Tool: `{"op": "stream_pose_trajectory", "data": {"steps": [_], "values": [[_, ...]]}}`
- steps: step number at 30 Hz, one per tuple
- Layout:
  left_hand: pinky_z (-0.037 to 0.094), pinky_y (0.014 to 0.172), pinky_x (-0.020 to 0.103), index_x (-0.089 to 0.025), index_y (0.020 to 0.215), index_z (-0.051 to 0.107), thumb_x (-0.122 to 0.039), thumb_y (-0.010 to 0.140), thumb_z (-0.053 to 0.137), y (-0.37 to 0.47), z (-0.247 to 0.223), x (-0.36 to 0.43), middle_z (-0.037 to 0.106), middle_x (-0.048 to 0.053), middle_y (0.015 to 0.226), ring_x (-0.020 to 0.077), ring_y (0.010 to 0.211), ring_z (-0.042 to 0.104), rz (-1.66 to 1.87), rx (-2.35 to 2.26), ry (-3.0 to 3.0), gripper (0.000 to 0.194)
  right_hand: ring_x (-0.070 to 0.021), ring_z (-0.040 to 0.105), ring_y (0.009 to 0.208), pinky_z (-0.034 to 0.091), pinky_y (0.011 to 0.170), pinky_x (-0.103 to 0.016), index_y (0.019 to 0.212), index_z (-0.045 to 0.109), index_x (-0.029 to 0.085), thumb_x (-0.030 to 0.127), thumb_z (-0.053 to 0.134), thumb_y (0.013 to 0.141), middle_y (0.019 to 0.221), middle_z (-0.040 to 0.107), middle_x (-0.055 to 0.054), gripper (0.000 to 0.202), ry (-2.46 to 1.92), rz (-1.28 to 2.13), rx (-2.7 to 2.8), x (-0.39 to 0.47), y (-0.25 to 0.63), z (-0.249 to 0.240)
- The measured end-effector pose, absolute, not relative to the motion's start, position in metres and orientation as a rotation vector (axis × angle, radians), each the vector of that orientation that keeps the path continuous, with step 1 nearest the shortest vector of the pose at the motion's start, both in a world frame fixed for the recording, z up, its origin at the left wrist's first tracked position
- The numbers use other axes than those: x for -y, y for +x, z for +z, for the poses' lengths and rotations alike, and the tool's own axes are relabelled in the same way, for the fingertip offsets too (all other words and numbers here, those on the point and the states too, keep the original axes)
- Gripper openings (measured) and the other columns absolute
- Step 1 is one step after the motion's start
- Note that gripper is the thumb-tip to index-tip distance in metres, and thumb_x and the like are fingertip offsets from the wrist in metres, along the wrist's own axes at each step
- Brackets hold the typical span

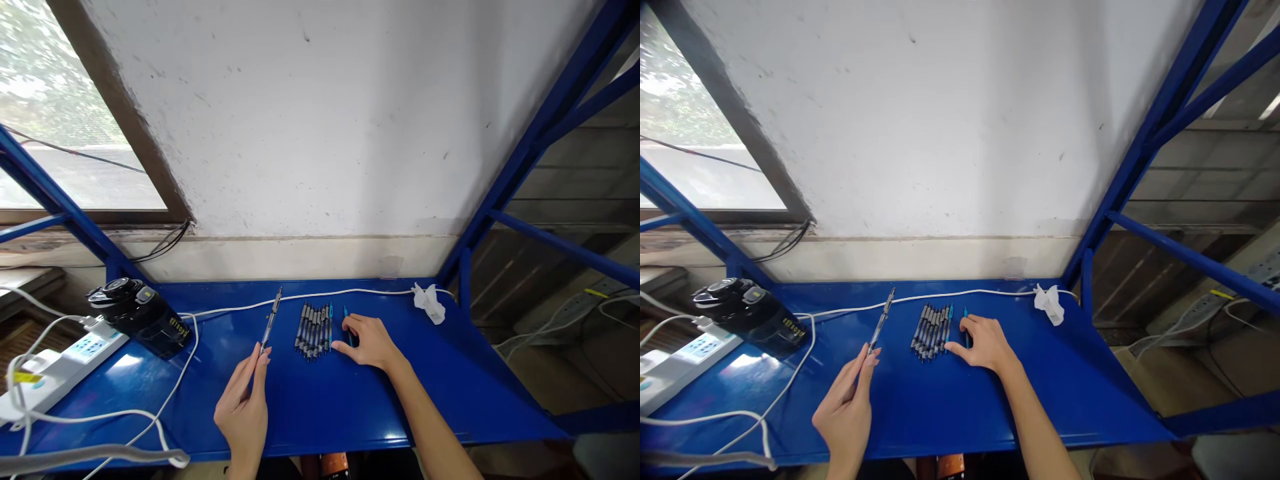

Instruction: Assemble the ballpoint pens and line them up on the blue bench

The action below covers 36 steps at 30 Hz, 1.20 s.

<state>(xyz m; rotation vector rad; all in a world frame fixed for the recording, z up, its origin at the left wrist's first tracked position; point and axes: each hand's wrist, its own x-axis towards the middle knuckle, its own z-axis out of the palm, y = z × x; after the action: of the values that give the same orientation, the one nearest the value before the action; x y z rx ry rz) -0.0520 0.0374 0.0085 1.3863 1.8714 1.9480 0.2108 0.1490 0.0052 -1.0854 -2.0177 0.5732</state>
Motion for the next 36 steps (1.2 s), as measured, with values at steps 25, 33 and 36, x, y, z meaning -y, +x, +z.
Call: {"op": "stream_pose_trajectory", "data": {"steps": [25, 33, 36], "values": [[0.058, 0.107, 0.044, -0.027, 0.139, 0.070, -0.028, 0.107, 0.060, 0.027, 0.003, -0.118, 0.075, 0.011, 0.131, 0.0264, 0.123, 0.071, 1.304, -1.058, 2.151, 0.034, -0.0197, 0.064, 0.074, 0.049, 0.074, -0.032, 0.106, 0.068, 0.026, 0.049, 0.050, 0.111, 0.083, 0.069, -0.001, 0.029, -0.990, 0.730, 1.439, -0.156, 0.189, -0.003], [0.047, 0.117, 0.047, -0.028, 0.126, 0.075, -0.041, 0.102, 0.066, 0.026, 0.031, -0.175, 0.079, 0.007, 0.130, 0.0282, 0.128, 0.070, 1.308, -1.073, 1.789, 0.029, -0.0162, 0.053, 0.063, 0.042, 0.063, -0.028, 0.112, 0.059, 0.024, 0.050, 0.038, 0.114, 0.077, 0.055, 0.003, 0.032, -1.097, 0.603, 1.375, -0.163, 0.197, -0.012], [0.050, 0.114, 0.044, -0.027, 0.129, 0.074, -0.043, 0.102, 0.067, 0.025, 0.025, -0.179, 0.079, 0.008, 0.130, 0.0292, 0.128, 0.070, 1.344, -0.957, 1.584, 0.033, -0.0169, 0.054, 0.066, 0.042, 0.064, -0.028, 0.115, 0.059, 0.022, 0.048, 0.035, 0.114, 0.078, 0.055, 0.002, 0.035, -1.140, 0.566, 1.443, -0.163, 0.196, -0.016]]}}
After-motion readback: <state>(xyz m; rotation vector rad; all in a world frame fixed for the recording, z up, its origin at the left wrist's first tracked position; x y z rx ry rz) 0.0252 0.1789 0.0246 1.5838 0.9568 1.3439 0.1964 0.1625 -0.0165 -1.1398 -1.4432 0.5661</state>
